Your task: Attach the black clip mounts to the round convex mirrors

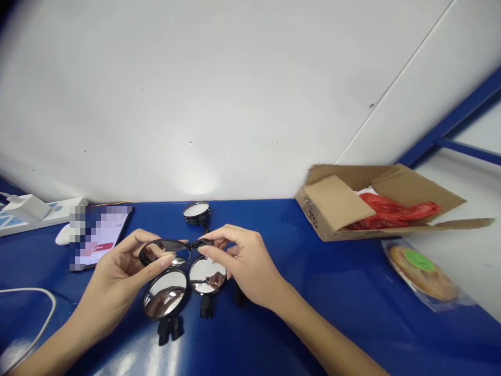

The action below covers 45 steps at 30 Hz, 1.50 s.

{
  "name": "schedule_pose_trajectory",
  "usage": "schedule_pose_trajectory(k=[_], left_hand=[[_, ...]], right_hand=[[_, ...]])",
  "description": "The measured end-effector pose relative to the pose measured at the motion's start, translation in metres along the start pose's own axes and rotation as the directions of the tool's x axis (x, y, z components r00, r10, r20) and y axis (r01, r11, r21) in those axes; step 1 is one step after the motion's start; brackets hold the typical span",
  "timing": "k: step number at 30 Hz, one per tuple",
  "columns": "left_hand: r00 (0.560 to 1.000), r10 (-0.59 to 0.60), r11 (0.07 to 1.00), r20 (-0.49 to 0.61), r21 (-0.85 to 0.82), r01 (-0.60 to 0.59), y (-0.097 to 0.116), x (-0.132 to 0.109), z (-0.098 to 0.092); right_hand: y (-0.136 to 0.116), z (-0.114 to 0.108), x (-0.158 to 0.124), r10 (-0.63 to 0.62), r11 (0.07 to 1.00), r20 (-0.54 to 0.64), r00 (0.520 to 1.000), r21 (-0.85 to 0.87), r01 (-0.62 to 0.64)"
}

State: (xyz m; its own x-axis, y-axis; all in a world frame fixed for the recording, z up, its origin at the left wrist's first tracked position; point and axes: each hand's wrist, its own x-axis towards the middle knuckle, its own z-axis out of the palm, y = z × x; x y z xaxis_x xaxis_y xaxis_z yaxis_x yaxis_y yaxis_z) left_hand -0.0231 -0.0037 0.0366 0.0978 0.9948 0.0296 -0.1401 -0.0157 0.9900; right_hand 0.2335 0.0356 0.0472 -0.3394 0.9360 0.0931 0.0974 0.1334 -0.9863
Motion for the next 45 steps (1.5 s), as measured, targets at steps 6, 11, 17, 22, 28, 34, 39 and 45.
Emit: schedule_pose_trajectory(k=[6,11,17,22,28,34,39,45], left_hand=[[1.0,-0.004,1.0,0.009,0.003,0.004,0.0,0.001,-0.001],[0.999,-0.035,0.999,0.025,-0.026,0.035,-0.004,0.0,-0.002],[0.994,-0.102,0.995,-0.038,-0.012,0.102,0.003,-0.003,0.005],[0.986,-0.16,0.987,-0.044,-0.04,0.158,0.005,-0.007,0.013],[0.993,-0.104,0.994,-0.063,0.027,0.106,0.006,-0.004,0.008],[0.999,0.006,0.986,-0.037,0.166,0.0,0.004,0.003,-0.002],[0.997,-0.019,0.985,-0.069,0.169,0.03,0.009,0.0,0.005],[0.994,-0.092,0.994,-0.053,0.061,0.096,0.009,0.003,0.005]], right_hand=[[0.0,0.0,0.001,0.048,0.995,0.049,0.998,0.089,-0.052],[0.0,0.0,0.0,0.065,0.988,0.061,0.996,0.135,-0.073],[0.001,0.002,0.001,0.097,0.977,0.101,0.99,0.182,-0.114],[0.001,0.005,-0.001,0.119,0.977,0.109,0.987,0.165,-0.136],[-0.007,0.008,-0.006,0.105,0.991,0.114,0.988,0.075,-0.114],[-0.005,0.006,-0.007,-0.036,0.979,0.156,0.987,-0.192,0.066],[0.004,0.003,-0.007,-0.186,0.854,0.228,0.956,-0.443,0.272],[0.019,0.017,-0.011,-0.509,0.583,0.197,0.838,-0.637,0.504]])
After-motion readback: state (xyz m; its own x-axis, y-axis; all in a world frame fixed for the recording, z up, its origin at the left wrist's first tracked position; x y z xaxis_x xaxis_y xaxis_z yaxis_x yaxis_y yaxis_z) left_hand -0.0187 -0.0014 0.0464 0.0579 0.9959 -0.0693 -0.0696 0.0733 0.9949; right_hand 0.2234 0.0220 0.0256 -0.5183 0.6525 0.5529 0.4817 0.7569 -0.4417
